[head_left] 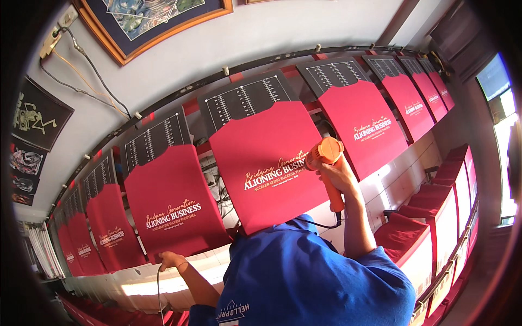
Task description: The person uses a heat gun to dry the ink on several red shirts mounted on a printing rack, moving the gun across the printed design on each shirt one at a time.
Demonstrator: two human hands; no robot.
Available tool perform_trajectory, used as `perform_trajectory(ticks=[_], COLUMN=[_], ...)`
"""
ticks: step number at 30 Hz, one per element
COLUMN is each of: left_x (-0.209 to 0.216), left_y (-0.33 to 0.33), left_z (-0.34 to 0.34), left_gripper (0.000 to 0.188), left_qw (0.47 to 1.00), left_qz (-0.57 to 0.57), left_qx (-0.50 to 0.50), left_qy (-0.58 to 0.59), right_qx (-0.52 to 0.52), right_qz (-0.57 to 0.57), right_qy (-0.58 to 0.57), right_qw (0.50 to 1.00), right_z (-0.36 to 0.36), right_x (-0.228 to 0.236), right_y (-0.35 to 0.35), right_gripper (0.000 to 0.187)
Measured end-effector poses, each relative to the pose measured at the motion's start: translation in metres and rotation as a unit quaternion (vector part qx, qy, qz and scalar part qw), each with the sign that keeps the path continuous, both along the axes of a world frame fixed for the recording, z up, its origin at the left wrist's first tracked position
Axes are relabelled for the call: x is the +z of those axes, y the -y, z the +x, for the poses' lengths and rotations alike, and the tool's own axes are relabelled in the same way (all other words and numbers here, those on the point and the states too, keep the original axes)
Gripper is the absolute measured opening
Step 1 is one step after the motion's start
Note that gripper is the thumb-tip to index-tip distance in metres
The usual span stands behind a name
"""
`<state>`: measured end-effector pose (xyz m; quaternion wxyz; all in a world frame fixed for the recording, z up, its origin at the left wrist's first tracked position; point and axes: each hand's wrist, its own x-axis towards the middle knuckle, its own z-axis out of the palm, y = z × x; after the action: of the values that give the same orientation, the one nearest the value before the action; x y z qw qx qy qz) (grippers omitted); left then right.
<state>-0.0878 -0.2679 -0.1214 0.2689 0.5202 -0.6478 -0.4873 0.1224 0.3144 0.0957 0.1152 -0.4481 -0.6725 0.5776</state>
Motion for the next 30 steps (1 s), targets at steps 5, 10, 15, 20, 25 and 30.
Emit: perform_trajectory(ticks=[5, 10, 15, 20, 25, 30], left_x=[-0.012, -0.006, 0.011, -0.012, -0.019, -0.005], left_y=[0.007, 0.001, -0.015, 0.021, 0.065, 0.114], left_z=[0.006, 0.019, 0.035, 0.053, 0.073, 0.070], left_gripper=[0.075, 0.083, 0.088, 0.091, 0.049, 0.025], left_qw=[0.997, 0.994, 0.993, 0.992, 0.994, 0.993], left_qz=[-0.075, -0.084, -0.025, 0.020, 0.057, 0.061], left_qx=[-0.028, -0.050, -0.090, -0.102, -0.001, -0.018], left_qy=[-0.017, -0.048, -0.072, -0.067, -0.089, -0.096], right_qx=[-0.029, -0.025, -0.034, -0.039, -0.022, -0.030], right_qz=[0.001, -0.049, 0.003, -0.074, -0.109, -0.085], right_qy=[-0.023, -0.056, -0.044, -0.078, -0.093, -0.095], right_qw=[0.999, 0.997, 0.998, 0.993, 0.989, 0.991], right_z=[0.007, 0.016, 0.023, 0.029, 0.028, 0.017], right_x=[0.005, 0.003, -0.002, -0.005, -0.004, 0.001], right_y=[-0.005, -0.017, -0.021, -0.024, -0.022, 0.004], right_gripper=[0.062, 0.063, 0.062, 0.062, 0.066, 0.058])
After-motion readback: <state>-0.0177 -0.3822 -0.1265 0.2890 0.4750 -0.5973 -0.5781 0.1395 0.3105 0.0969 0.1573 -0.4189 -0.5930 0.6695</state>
